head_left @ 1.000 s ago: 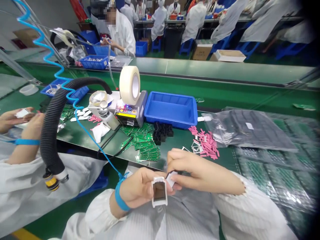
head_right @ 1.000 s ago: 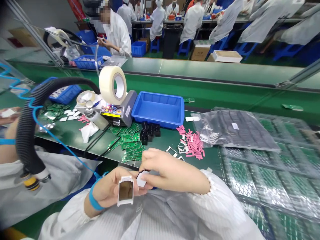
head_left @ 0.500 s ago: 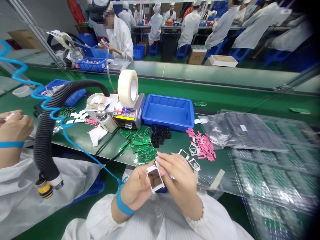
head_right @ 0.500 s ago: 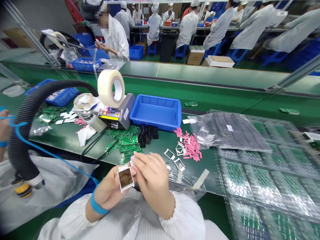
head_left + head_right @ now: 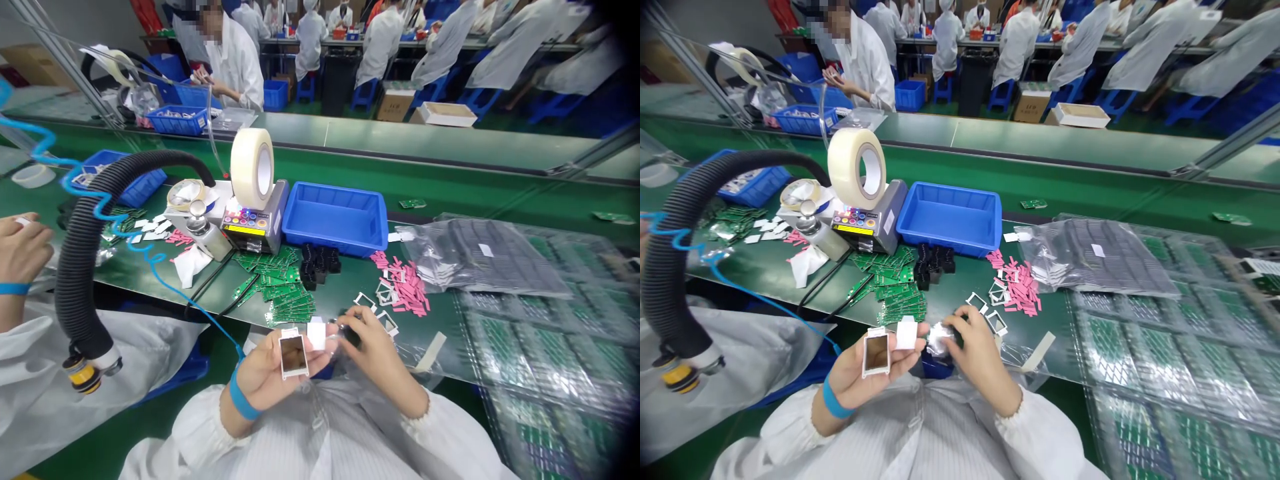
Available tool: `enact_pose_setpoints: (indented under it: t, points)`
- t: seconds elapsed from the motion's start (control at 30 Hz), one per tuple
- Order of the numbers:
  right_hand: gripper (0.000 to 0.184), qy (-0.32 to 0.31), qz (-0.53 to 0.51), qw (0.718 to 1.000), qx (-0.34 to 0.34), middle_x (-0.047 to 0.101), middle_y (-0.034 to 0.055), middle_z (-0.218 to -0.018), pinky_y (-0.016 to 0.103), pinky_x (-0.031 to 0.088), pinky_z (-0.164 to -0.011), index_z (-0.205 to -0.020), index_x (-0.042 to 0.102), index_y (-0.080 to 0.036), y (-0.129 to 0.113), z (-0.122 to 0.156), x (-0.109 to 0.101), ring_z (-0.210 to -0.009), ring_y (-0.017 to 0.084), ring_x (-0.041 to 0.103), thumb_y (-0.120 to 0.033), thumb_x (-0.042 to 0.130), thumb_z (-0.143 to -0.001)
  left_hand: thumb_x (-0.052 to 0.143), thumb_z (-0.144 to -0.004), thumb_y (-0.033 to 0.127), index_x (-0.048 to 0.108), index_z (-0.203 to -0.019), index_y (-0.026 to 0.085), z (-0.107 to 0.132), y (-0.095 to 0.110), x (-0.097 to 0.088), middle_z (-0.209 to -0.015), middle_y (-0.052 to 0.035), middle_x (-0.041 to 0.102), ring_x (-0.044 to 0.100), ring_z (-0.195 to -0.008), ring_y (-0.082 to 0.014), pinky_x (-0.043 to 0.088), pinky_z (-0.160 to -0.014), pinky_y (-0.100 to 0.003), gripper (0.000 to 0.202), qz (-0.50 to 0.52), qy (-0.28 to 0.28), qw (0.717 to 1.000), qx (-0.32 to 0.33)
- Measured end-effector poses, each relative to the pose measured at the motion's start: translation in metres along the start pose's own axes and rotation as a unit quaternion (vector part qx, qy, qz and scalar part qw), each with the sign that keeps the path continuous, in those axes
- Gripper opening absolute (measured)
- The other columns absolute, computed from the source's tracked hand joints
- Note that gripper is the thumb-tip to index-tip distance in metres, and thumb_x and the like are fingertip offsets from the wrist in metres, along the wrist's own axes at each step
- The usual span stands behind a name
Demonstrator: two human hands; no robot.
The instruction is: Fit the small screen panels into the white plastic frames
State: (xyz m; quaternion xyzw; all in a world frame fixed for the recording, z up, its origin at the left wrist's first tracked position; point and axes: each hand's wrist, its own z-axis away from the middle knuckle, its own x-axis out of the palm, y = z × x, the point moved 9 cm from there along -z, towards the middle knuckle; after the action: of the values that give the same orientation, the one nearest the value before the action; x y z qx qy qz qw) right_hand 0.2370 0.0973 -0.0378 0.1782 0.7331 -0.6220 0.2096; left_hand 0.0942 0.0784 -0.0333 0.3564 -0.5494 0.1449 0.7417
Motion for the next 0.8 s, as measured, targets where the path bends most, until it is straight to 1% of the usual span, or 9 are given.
enact_pose_setpoints:
  t: [0.1, 0.23, 0.33, 0.43, 0.53, 0.63, 0.67, 0.73, 0.8]
  points:
    - [0.035, -0.088, -0.161, 0.983, -0.028, 0.056, 0.0101, -0.119, 0.038, 0.047, -0.088, -0.115, 0.059, -0.024, -0.027, -0.003, 0.006, -0.110, 0.022, 0.053, -0.040, 0.057, -0.084, 0.072, -0.069, 0.038, 0.073, -0.092, 0.015, -0.003, -0.008, 0.015, -0.127, -0.0134, 0.061, 0.060, -0.110, -0.0236, 0.038, -0.101, -0.035, 0.032, 0.021, -0.042, 0.998, -0.031]
    - [0.031, -0.212, -0.371, 0.904, 0.001, 0.060, 0.0061, -0.117, 0.037, 0.043, -0.094, -0.105, 0.067, -0.028, -0.060, -0.007, 0.024, -0.110, 0.021, 0.055, -0.045, 0.063, -0.080, 0.076, -0.065, 0.037, 0.072, -0.089, 0.016, -0.005, -0.015, 0.023, -0.118, -0.0117, 0.067, 0.062, -0.105, -0.0238, 0.040, -0.098, -0.037, 0.033, 0.045, -0.049, 0.996, -0.053]
    - [0.034, -0.221, -0.452, 0.864, 0.023, 0.062, 0.0043, -0.109, 0.035, 0.044, -0.092, -0.101, 0.069, -0.028, -0.067, -0.010, 0.036, -0.102, 0.019, 0.057, -0.052, 0.064, -0.076, 0.077, -0.063, 0.036, 0.072, -0.088, 0.015, -0.005, -0.016, 0.023, -0.106, -0.0105, 0.071, 0.064, -0.101, -0.0245, 0.043, -0.094, -0.037, 0.034, 0.045, -0.042, 0.996, -0.060]
    - [0.035, -0.212, -0.474, 0.854, 0.033, 0.062, 0.0039, -0.105, 0.033, 0.045, -0.088, -0.096, 0.070, -0.027, -0.068, -0.012, 0.040, -0.100, 0.019, 0.057, -0.055, 0.064, -0.075, 0.074, -0.067, 0.037, 0.071, -0.093, 0.015, -0.005, -0.014, 0.026, -0.103, -0.0104, 0.073, 0.065, -0.101, -0.0236, 0.046, -0.090, -0.033, 0.034, 0.044, -0.059, 0.996, -0.056]
    - [0.031, -0.149, -0.434, 0.888, 0.032, 0.062, 0.0037, -0.099, 0.031, 0.048, -0.081, -0.100, 0.067, -0.028, -0.069, -0.014, 0.021, -0.092, 0.018, 0.060, -0.051, 0.058, -0.082, 0.072, -0.071, 0.036, 0.070, -0.097, 0.017, -0.006, -0.012, 0.026, -0.107, -0.0095, 0.071, 0.062, -0.107, -0.0271, 0.048, -0.090, -0.039, 0.033, 0.034, -0.056, 0.997, -0.038]
    - [0.028, -0.046, -0.257, 0.964, -0.047, 0.061, 0.0046, -0.100, 0.030, 0.048, -0.079, -0.113, 0.062, -0.031, -0.085, -0.014, -0.017, -0.093, 0.017, 0.058, -0.040, 0.048, -0.091, 0.074, -0.069, 0.029, 0.068, -0.101, 0.021, -0.011, -0.008, 0.014, -0.108, -0.0064, 0.069, 0.061, -0.106, -0.0272, 0.050, -0.086, -0.044, 0.034, 0.015, -0.004, 1.000, 0.009]
    - [0.029, -0.018, -0.179, 0.980, -0.087, 0.059, 0.0053, -0.101, 0.029, 0.048, -0.078, -0.117, 0.060, -0.030, -0.096, -0.012, -0.026, -0.094, 0.017, 0.057, -0.036, 0.047, -0.092, 0.075, -0.067, 0.028, 0.067, -0.102, 0.022, -0.012, -0.007, 0.009, -0.106, -0.0051, 0.069, 0.062, -0.102, -0.0257, 0.051, -0.084, -0.044, 0.036, 0.011, 0.016, 1.000, 0.025]
    - [0.031, 0.021, -0.042, 0.987, -0.153, 0.059, 0.0063, -0.098, 0.030, 0.048, -0.074, -0.122, 0.056, -0.027, -0.116, -0.008, -0.034, -0.090, 0.017, 0.057, -0.031, 0.048, -0.092, 0.078, -0.064, 0.028, 0.067, -0.101, 0.023, -0.015, -0.007, 0.000, -0.094, -0.0028, 0.071, 0.065, -0.090, -0.0213, 0.052, -0.080, -0.041, 0.039, 0.005, 0.051, 0.998, 0.047]
    - [0.027, 0.046, 0.051, 0.979, -0.193, 0.061, 0.0053, -0.089, 0.031, 0.046, -0.068, -0.115, 0.058, -0.024, -0.129, -0.004, -0.031, -0.082, 0.017, 0.057, -0.030, 0.054, -0.089, 0.080, -0.059, 0.028, 0.069, -0.099, 0.023, -0.017, -0.007, -0.007, -0.084, -0.0005, 0.071, 0.065, -0.079, -0.0166, 0.051, -0.077, -0.036, 0.042, -0.003, 0.084, 0.995, 0.061]
